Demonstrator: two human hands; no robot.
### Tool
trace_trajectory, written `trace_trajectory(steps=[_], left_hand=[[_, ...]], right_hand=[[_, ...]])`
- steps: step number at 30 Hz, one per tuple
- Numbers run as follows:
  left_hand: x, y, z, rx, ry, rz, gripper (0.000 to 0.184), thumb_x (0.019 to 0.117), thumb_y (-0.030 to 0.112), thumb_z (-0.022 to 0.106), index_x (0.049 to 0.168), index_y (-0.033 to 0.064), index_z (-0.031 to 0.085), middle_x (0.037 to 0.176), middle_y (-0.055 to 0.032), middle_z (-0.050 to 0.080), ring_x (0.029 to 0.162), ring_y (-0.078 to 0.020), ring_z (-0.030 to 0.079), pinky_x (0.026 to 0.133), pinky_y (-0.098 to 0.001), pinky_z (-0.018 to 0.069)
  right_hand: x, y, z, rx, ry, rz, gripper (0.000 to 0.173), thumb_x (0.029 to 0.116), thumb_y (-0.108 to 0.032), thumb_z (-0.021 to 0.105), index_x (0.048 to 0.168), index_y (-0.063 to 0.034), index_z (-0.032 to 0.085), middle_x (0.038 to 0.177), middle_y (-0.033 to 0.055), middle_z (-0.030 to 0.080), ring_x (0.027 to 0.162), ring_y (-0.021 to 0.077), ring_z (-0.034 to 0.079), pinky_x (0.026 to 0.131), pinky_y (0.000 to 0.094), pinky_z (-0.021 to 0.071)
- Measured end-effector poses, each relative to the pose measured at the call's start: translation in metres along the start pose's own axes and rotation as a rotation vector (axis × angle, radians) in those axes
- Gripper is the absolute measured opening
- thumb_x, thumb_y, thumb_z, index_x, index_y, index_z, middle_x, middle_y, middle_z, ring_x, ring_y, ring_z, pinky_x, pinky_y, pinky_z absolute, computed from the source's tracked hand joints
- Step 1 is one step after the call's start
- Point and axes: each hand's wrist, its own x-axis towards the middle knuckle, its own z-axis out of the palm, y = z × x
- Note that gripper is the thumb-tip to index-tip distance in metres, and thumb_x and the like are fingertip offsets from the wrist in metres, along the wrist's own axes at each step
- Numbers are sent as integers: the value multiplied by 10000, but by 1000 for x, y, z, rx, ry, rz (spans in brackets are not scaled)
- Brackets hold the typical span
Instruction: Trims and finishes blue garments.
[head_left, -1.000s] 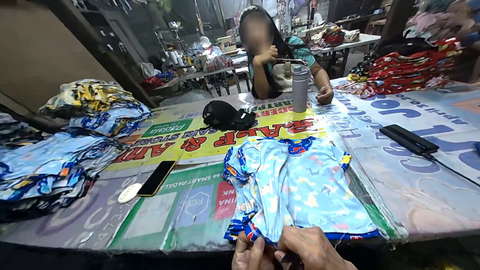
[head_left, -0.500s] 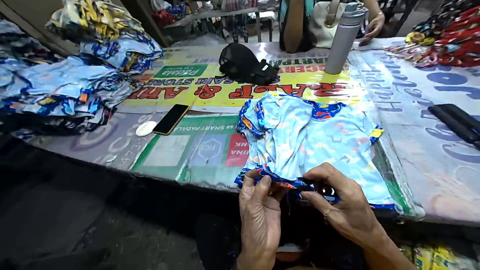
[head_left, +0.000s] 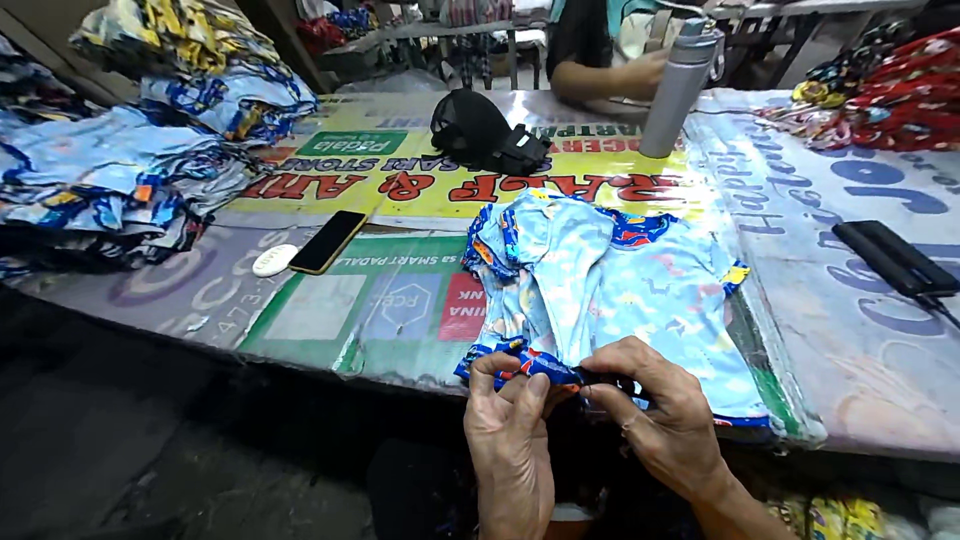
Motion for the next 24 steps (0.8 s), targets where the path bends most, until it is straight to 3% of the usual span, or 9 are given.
trace_trajectory(steps=[10, 14, 24], left_hand=[[0, -3, -1, 37, -3, 6, 238, 931, -41, 638, 1134, 36, 541, 847, -124, 729, 784, -212, 766, 768, -386, 649], [-1, -5, -2, 58, -14, 28, 236, 918, -33, 666, 1119, 30, 560, 839, -124, 726, 777, -205, 763, 777, -383, 648], [-5, -8, -5, 406, -142, 336, 244, 909, -43, 684, 1102, 91, 617, 998, 0, 737, 868, -63, 728, 797, -221, 614]], right_hand=[[-7, 5, 2, 90, 31, 2, 186, 973, -134, 697, 1112, -13, 671, 1013, 43, 677, 898, 9, 642, 786, 123, 548], [-7, 6, 2, 90, 50, -21, 128, 981, -116, 685, 1065, -18, 690, 995, 39, 698, 926, 22, 662, 813, 135, 559], [-9, 3, 1, 16, 48, -20, 205, 979, -175, 703, 1109, -20, 673, 1032, 48, 696, 935, 5, 647, 804, 117, 537]])
